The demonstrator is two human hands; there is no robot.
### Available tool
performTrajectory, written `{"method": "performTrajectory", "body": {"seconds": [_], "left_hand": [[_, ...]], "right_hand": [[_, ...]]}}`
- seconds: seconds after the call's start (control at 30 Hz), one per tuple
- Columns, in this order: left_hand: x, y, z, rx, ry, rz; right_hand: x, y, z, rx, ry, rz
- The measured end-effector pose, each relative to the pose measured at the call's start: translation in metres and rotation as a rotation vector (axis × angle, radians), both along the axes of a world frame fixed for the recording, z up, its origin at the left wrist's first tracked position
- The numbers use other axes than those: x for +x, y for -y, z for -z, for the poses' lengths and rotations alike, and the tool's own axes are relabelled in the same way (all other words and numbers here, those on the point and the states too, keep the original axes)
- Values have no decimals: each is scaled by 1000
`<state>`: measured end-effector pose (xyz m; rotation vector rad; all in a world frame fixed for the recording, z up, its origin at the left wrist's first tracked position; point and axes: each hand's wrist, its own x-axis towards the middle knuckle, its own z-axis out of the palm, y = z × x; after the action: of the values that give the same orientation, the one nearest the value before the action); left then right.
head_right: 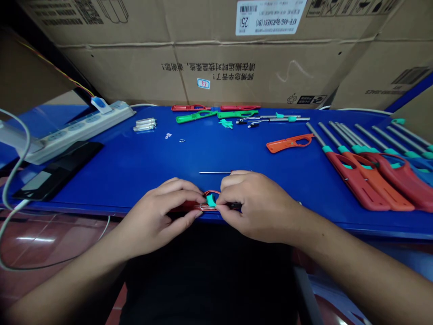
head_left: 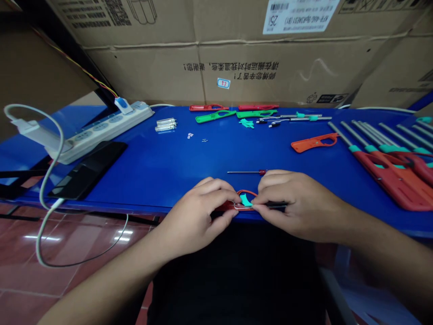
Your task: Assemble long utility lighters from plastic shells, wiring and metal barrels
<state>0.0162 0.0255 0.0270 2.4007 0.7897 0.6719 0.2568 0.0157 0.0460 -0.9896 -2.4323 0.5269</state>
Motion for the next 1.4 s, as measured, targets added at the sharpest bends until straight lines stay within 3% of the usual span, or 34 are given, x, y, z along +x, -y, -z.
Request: {"method": "performTrajectory", "body": {"seconds": [0.37,0.67,0.83,0.97,1.07,1.2,1.4], "left_hand": [[3,-1,-4,-95,-49,-29],[2,1,-3,-60,-23,-33],[1,0,-1,-17,-5,-23],[1,0,5,108,17,0],[0,2,7,170,-8,15],[-1,2,7,188,-20,20],[-1,1,11,243,17,45]], "right_hand": [[0,4,5,-23,-27,36],[-3,7,11,-45,-18,43],[-8,2,-4,-266,62,135],[-9,-7,-15,-460,129,231],[-6,-15,-16,-562,152,210],[-3,-22,-16,-591,132,114],[-7,-16,-16,-522,175,173]]}}
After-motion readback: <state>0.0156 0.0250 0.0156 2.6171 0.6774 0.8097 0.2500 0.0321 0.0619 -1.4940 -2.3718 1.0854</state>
